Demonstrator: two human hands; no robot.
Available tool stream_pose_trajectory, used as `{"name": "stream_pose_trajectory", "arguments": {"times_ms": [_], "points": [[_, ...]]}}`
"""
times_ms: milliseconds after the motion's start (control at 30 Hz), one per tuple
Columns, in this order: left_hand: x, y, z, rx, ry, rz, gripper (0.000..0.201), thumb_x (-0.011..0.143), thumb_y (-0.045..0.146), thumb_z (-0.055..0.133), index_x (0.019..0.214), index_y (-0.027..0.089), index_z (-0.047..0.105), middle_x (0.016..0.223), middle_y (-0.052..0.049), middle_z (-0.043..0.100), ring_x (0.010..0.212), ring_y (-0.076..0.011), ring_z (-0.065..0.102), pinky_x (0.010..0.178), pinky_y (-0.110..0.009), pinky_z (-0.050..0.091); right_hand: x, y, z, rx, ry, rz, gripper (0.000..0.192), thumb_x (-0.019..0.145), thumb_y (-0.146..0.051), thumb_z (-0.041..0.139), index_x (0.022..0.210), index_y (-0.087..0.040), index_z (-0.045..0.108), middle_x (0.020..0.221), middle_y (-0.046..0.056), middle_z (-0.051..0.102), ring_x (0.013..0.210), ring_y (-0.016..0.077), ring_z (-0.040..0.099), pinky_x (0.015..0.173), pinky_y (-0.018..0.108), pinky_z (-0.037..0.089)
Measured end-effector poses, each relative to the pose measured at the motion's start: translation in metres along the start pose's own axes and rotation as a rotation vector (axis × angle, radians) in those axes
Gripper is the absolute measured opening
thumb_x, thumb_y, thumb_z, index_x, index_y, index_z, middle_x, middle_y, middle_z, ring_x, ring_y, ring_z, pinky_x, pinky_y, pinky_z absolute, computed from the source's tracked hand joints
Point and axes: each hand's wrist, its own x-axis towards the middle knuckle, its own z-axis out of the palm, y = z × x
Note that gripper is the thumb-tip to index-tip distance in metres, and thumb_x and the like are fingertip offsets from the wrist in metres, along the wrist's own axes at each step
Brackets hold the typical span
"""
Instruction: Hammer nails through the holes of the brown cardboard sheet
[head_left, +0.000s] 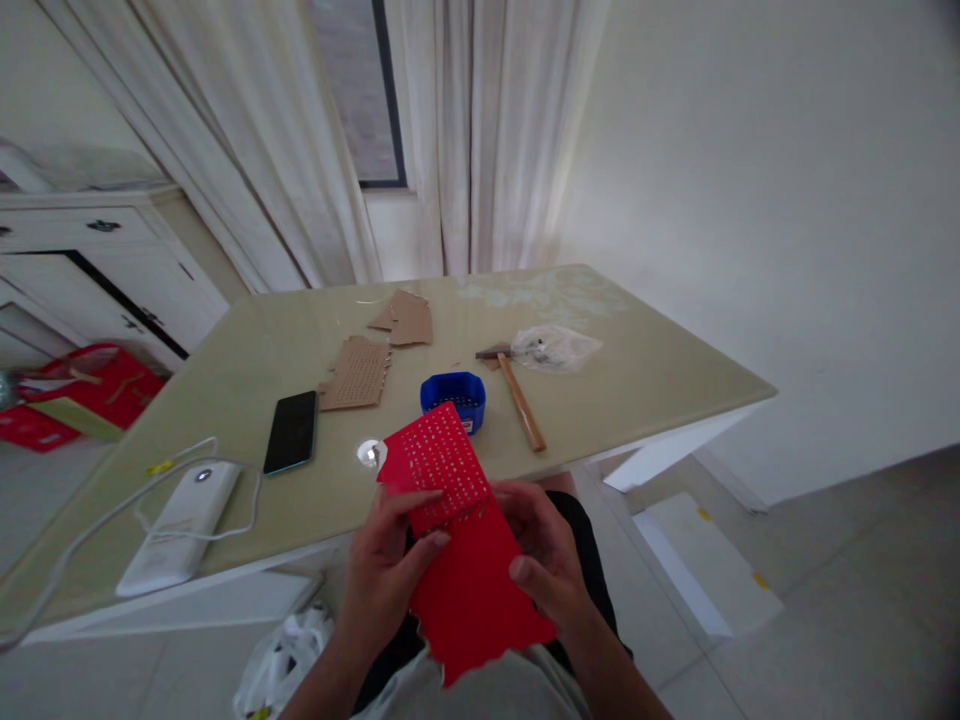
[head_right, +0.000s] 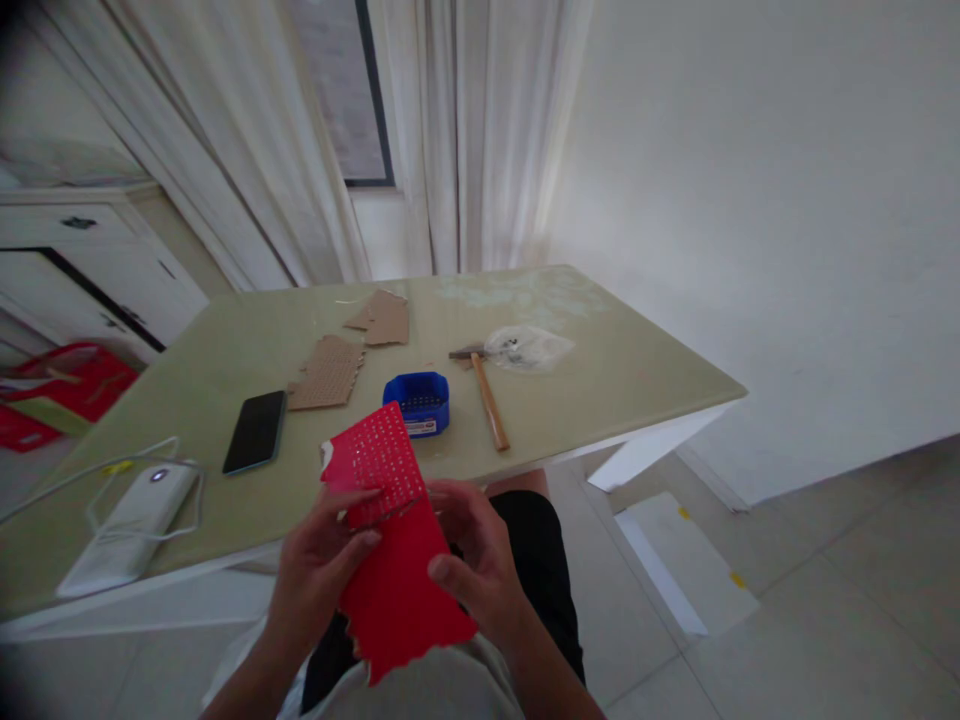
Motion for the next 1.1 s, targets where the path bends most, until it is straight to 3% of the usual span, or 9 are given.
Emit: {"name": "stream_pose_trajectory", "arguments": {"times_ms": [67,167,267,367,500,567,767,933,1100], "points": [[-0.003,-0.003,0.006,-0.099,0.03,-0.061,0.045,0.08,0.041,0.099,0.12,0.026,0.084,0.116,-0.011,0.083,0.097,-0.0272,0.082,0.08,-0.033,0.069,0.0,0.002,0.002,0.02,-0.01,-0.006,0.061,0.087,-0.065,0.089,0.137,-0.032,0.079,0.125,0.012,0.084,0.106,0.0272,0.079,0.091,0.037,0.062],[-0.003,-0.007,0.012,-0.152,0.076,-0.102,0.067,0.08,0.04,0.099,0.141,0.031,0.071,0.144,-0.012,0.074,0.101,-0.0257,0.081,0.081,-0.035,0.069,-0.001,0.005,0.004,0.073,-0.027,0.006,0.064,0.089,-0.07,0.084,0.138,-0.03,0.079,0.13,0.013,0.083,0.116,0.0304,0.078,0.099,0.041,0.061],[0.0,-0.012,0.01,-0.033,0.179,-0.02,0.078,0.078,0.04,0.101,0.148,0.035,0.066,0.168,-0.012,0.058,0.126,-0.0284,0.074,0.087,-0.032,0.066,-0.004,0.008,0.006,0.065,-0.074,0.024,0.063,0.092,-0.073,0.079,0.137,-0.029,0.08,0.124,0.012,0.081,0.107,0.0287,0.077,0.09,0.039,0.061],[0.005,-0.014,0.004,0.046,0.236,0.121,0.072,0.078,0.043,0.101,0.143,0.034,0.073,0.178,-0.01,0.049,0.15,-0.032,0.059,0.099,-0.032,0.062,-0.008,0.012,0.009,-0.058,-0.131,-0.038,0.062,0.095,-0.074,0.076,0.137,-0.028,0.081,0.126,0.012,0.079,0.109,0.0282,0.074,0.094,0.039,0.058],[0.005,-0.008,0.0,-0.057,0.044,0.127,0.051,0.087,0.049,0.095,0.13,0.027,0.081,0.138,-0.014,0.08,0.121,-0.0308,0.078,0.1,-0.039,0.064,-0.015,0.015,0.022,-0.157,-0.167,-0.094,0.05,0.097,-0.064,0.08,0.136,-0.032,0.08,0.126,0.011,0.077,0.122,0.0308,0.07,0.11,0.044,0.052],[0.002,-0.004,0.003,-0.085,-0.013,0.092,0.044,0.089,0.051,0.093,0.124,0.025,0.083,0.123,-0.013,0.085,0.111,-0.0296,0.082,0.098,-0.04,0.066,-0.017,0.016,0.029,-0.138,-0.133,-0.108,0.044,0.097,-0.06,0.081,0.133,-0.034,0.08,0.124,0.01,0.076,0.12,0.0299,0.069,0.109,0.044,0.052],[-0.006,0.0,0.013,-0.018,0.11,0.125,0.057,0.079,0.049,0.101,0.127,0.026,0.082,0.13,-0.011,0.082,0.119,-0.0276,0.079,0.1,-0.034,0.064,-0.016,0.017,0.03,0.003,-0.084,-0.124,0.026,0.098,-0.051,0.082,0.118,-0.034,0.082,0.108,0.008,0.074,0.104,0.0255,0.069,0.098,0.039,0.053],[0.002,0.007,0.007,-0.021,0.0,0.178,0.021,0.083,0.035,0.098,0.095,0.023,0.084,0.084,-0.002,0.078,0.079,-0.0169,0.074,0.074,-0.023,0.06,-0.016,0.022,0.026,0.019,-0.098,-0.089,0.029,0.098,-0.052,0.082,0.119,-0.033,0.08,0.106,0.007,0.073,0.102,0.0245,0.069,0.097,0.038,0.052],[0.008,0.01,0.005,-0.06,-0.003,0.118,0.022,0.086,0.033,0.095,0.078,0.022,0.078,0.076,0.001,0.072,0.071,-0.014,0.069,0.066,-0.02,0.057,-0.013,0.034,0.021,0.013,-0.016,-0.056,0.034,0.099,-0.055,0.08,0.121,-0.029,0.079,0.1,0.006,0.075,0.097,0.0229,0.07,0.094,0.036,0.055]]}}
